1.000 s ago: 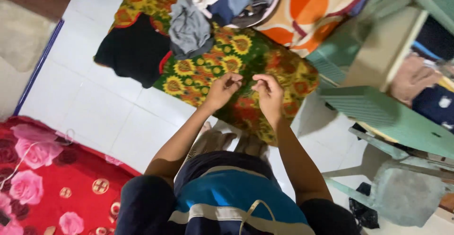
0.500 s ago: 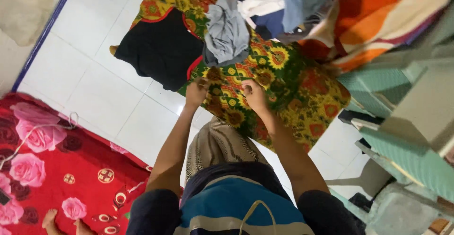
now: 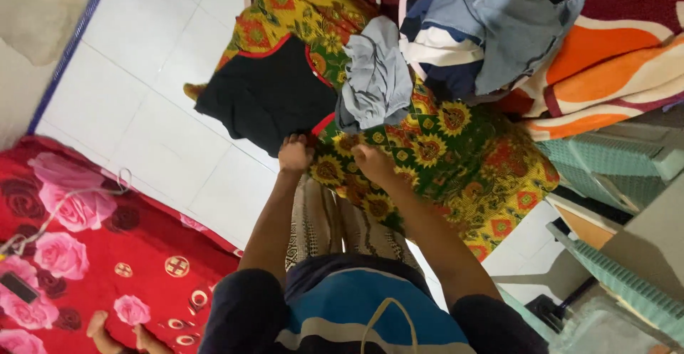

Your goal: The person folds a white tank top, a beige tank top, and a dark blue patterned shirt on a patterned table. The folded items are placed into a light green plastic drawer unit.

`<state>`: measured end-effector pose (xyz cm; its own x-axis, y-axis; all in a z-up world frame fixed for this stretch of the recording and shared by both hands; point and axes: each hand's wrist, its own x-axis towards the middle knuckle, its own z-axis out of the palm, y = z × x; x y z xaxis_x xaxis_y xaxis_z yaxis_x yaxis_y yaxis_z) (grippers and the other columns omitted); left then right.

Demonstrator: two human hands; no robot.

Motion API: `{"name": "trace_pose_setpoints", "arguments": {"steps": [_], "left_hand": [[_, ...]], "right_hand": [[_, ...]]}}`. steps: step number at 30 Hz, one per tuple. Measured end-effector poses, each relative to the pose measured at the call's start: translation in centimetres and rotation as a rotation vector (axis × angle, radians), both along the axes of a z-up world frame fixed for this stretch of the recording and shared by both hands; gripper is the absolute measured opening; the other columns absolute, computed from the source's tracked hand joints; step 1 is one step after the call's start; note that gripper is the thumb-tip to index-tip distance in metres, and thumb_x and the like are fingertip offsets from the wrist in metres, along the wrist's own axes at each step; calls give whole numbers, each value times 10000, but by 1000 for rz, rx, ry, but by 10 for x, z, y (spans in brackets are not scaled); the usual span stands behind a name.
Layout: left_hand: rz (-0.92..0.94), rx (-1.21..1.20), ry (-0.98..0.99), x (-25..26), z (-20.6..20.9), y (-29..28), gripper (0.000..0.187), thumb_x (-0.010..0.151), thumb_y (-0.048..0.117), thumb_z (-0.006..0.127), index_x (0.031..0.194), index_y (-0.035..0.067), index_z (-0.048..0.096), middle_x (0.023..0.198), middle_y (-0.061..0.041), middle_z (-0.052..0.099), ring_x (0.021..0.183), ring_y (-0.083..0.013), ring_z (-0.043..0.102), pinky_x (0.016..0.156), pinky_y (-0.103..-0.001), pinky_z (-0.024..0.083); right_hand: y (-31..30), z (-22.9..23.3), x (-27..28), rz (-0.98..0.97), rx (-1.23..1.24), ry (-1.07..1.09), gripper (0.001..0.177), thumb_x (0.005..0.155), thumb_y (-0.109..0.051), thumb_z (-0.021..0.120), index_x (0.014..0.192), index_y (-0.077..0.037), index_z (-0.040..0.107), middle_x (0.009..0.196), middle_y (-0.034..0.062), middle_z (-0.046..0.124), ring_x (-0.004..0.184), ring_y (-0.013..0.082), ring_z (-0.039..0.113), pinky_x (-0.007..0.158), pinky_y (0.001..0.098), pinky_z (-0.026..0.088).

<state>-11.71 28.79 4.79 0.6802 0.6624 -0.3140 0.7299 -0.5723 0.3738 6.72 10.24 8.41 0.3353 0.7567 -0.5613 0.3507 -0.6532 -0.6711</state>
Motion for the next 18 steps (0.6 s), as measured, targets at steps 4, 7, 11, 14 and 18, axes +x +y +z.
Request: {"name": "trace_pose_setpoints", "arguments": {"steps": [4, 7, 11, 14, 18], "left_hand": [[175, -222, -28, 15, 41, 24, 244, 919, 289, 640, 1078, 104, 639, 955, -216, 711, 938, -447, 683, 871, -547, 536], [106, -272, -317, 25, 81, 44, 208, 901, 211, 638, 1041, 67, 588, 864, -216, 711, 828, -485, 681, 737, -572, 526], [31, -480, -612, 51, 146, 53, 148, 1000, 127, 659, 1088, 52, 565, 790, -138, 620, 747, -315, 616, 665, -385, 496], [28, -641, -892, 68, 167, 47, 138, 1031, 107, 674, 1112, 50, 578, 817, -39, 543, 746, -157, 504, 682, -287, 445], [261, -870, -1105, 74, 196, 49, 197, 1011, 88, 726, 1170, 39, 620, 871, 26, 539, 790, -89, 489, 721, -248, 431]], "right_hand": [[13, -15, -32, -83, 124, -78, 243, 995, -265, 648, 1140, -84, 721, 1164, 101, 775, 1020, 264, 738, 889, 400, 581], [49, 31, -57, -233, 141, -53, 287, 931, -268, 725, 1137, -69, 727, 1184, 106, 769, 1011, 263, 737, 880, 403, 590], [94, 94, -87, -303, 422, -88, 487, 823, -253, 836, 1202, 6, 673, 1141, 211, 713, 1014, 344, 697, 866, 453, 558], [98, 108, -96, -335, 509, -175, 522, 841, -274, 853, 1224, 18, 653, 1154, 231, 710, 1041, 382, 693, 884, 473, 551], [77, 166, -85, -479, 194, -158, 628, 819, -292, 859, 1299, 1, 581, 1118, 231, 723, 977, 364, 722, 819, 462, 577]]}}
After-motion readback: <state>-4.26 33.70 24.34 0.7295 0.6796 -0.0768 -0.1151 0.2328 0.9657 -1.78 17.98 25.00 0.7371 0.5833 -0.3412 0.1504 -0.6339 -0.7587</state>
